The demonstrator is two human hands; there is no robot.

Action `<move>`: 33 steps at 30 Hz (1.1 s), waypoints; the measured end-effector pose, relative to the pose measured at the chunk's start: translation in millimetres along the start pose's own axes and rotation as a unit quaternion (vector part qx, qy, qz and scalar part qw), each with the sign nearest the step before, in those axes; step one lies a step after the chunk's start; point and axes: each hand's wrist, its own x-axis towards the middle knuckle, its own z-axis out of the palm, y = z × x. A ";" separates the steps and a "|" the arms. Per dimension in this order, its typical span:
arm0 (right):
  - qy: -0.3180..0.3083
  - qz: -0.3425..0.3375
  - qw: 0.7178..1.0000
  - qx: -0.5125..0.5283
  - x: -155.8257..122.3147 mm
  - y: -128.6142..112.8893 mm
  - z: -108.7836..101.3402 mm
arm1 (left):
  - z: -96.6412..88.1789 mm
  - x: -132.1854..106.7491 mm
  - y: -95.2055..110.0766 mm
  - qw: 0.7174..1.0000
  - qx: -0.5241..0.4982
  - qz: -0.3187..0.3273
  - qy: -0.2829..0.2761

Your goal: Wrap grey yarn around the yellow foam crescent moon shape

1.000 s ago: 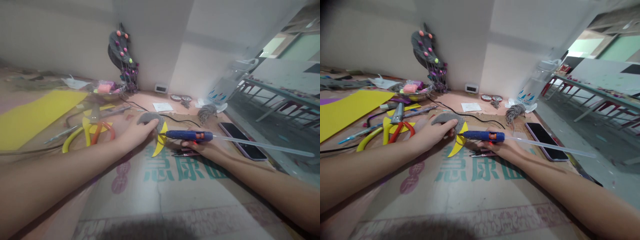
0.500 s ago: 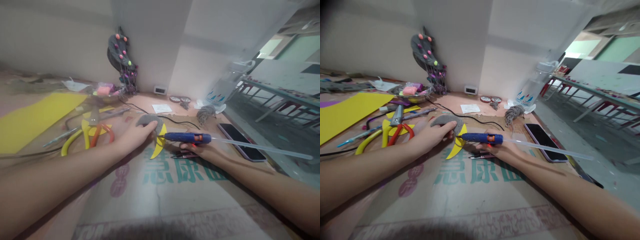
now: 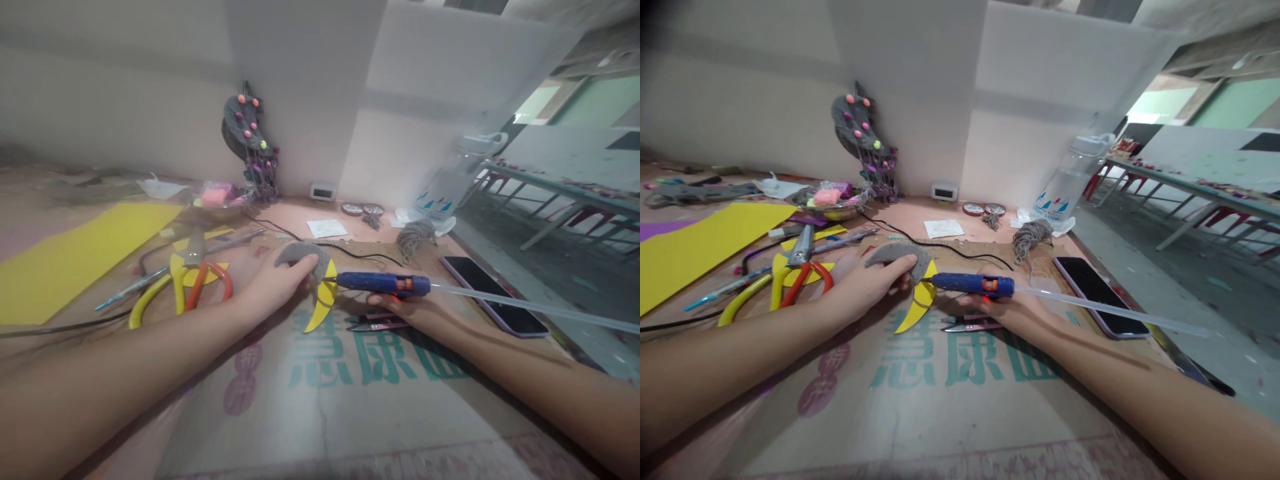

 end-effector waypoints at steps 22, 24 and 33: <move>0.038 0.039 0.998 -0.043 2.0 -0.6 -1.8 | -0.7 1.1 -0.4 1.000 0.016 0.002 -0.010; 0.036 0.039 0.998 -0.039 1.4 -1.4 -2.3 | -0.9 1.0 0.8 1.000 0.016 0.011 -0.014; 0.050 0.035 0.998 -0.025 0.4 -5.4 -3.0 | -0.8 1.7 1.4 0.999 0.031 0.022 -0.007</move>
